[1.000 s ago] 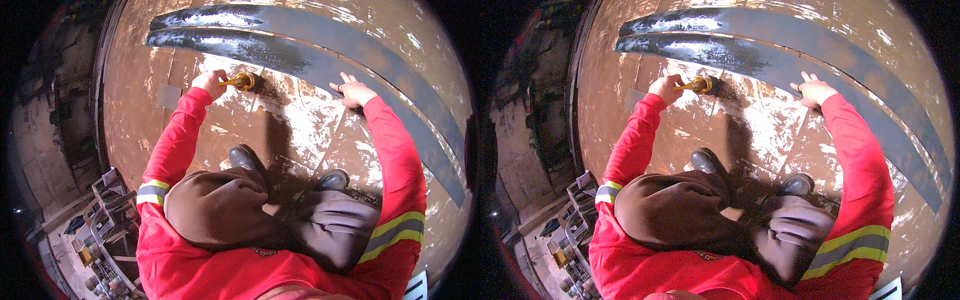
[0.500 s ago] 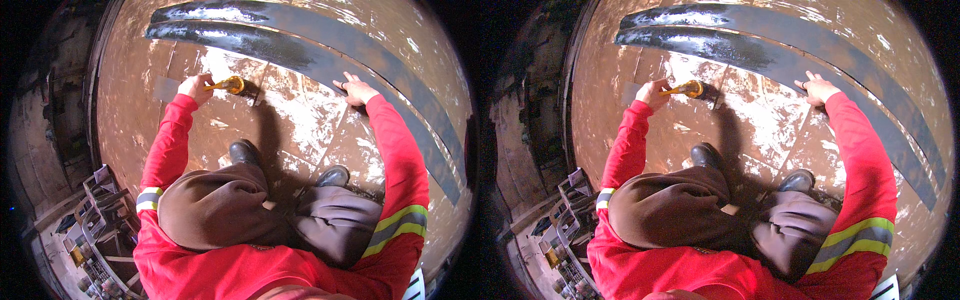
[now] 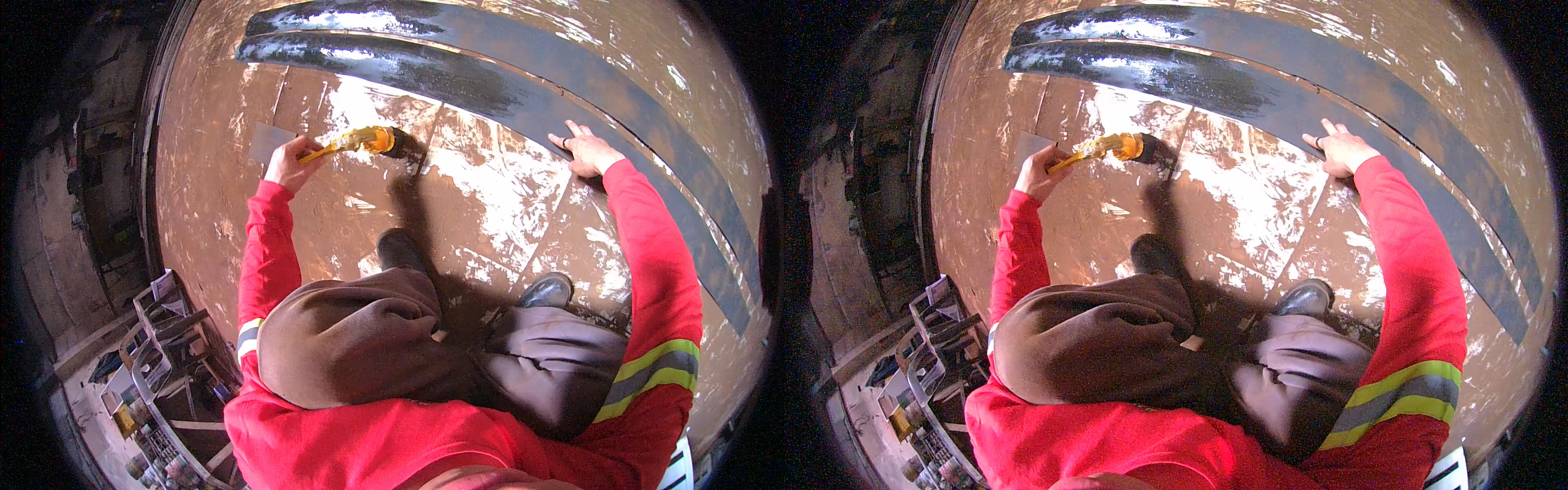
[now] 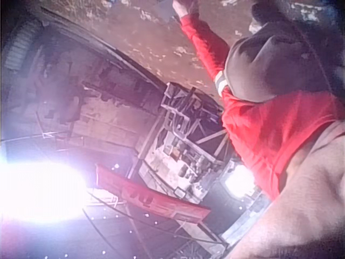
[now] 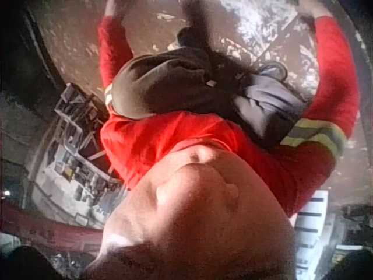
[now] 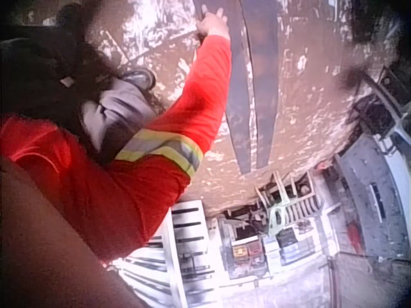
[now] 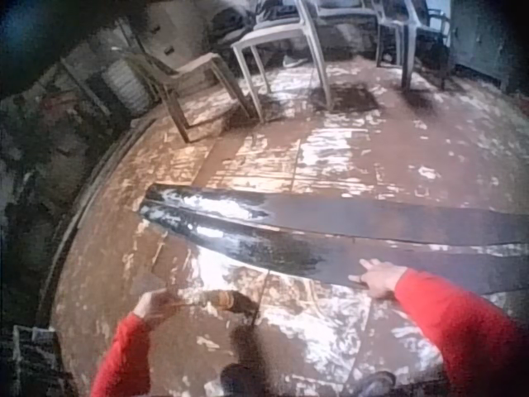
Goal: The person paints a long, dark metal beam using a yellow brush, repeatedly dipping the brush into a small container of dark liquid. The person works on a horizontal section of the beam, applying the coating in smooth strokes while holding the beam steady with their left hand.
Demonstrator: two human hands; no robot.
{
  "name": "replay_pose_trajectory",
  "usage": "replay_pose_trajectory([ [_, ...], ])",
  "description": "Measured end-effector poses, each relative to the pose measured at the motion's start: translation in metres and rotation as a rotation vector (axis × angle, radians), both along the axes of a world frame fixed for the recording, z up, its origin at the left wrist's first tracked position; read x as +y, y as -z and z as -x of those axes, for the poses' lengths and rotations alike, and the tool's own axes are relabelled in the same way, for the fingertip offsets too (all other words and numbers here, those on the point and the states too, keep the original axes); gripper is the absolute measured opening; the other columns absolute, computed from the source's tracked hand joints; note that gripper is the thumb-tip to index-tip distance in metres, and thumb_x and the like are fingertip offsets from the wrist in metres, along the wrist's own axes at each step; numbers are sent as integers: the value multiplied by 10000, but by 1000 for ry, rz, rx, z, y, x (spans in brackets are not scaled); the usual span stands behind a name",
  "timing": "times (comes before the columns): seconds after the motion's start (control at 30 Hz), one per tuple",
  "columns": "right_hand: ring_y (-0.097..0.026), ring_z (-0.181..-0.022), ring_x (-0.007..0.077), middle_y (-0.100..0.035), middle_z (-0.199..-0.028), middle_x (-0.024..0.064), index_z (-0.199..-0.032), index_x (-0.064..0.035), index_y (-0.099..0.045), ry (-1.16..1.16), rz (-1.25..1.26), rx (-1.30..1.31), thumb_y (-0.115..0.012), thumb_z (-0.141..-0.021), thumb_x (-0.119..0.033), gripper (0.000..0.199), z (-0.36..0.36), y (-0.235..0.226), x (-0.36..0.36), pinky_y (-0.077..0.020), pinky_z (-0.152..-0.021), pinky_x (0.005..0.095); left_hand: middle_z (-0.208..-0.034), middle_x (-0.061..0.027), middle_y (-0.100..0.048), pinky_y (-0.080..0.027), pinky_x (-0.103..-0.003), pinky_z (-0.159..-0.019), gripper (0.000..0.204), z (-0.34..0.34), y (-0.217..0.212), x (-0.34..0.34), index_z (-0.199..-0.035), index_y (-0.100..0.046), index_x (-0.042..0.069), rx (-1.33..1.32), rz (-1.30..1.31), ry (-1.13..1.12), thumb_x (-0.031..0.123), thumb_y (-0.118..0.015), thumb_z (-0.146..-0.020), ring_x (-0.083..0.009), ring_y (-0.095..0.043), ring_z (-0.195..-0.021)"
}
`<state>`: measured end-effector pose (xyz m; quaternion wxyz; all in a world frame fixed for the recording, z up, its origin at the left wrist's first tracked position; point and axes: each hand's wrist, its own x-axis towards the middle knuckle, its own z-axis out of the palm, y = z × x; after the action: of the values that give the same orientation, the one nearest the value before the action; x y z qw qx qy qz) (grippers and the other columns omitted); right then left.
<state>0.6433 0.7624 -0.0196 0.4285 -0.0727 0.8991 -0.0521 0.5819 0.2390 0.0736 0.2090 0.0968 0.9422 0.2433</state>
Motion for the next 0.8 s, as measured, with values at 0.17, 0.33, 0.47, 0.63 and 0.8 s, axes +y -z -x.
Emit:
replay_pose_trajectory([
  [0.17,-173,-1391,327,-92,-1528,152,-1433,-288,-303,3,-4,10,-591,-767,-106,748,0,0,1,-271,-1107,433,-844,-7,-620,-448,-237,-731,215,-23,33,-26,-974,-610,-3,-63,-253,-156,166,-658,-850,-71,-554,-805],
  [0.33,-173,-1394,322,-88,-1530,146,-1432,-292,-307,-4,-12,3,-559,-760,-93,744,0,-7,-3,-285,-1100,444,-786,34,-576,-397,-203,-620,250,-48,75,-28,-1047,-620,24,-36,-411,-336,223,-614,-895,-48,-492,-692],
  [0.47,-171,-1394,322,-85,-1530,146,-1432,-295,-306,1,-10,7,-564,-760,-96,747,0,-7,-6,-279,-1103,444,-702,56,-508,-319,-193,-530,185,-57,110,-33,-1055,-604,55,-110,-631,-470,159,-591,-901,-32,-424,-601],
  [0.63,-178,-1391,332,-85,-1530,147,-1432,-308,-300,-6,-21,17,-574,-765,-109,749,-2,-6,-4,-285,-1100,442,-657,71,-464,-259,-190,-470,184,-63,107,-3,-1051,-544,84,-68,-735,-528,129,-605,-883,-23,-365,-532],
  [0.8,-195,-1384,338,-84,-1529,154,-1431,-317,-297,-10,-7,50,-589,-760,-106,761,-6,-5,-4,-288,-1098,431,-674,18,-535,-359,-203,-481,161,-62,104,-4,-1019,-567,54,-182,-871,-527,154,-593,-895,-50,-447,-544],
])
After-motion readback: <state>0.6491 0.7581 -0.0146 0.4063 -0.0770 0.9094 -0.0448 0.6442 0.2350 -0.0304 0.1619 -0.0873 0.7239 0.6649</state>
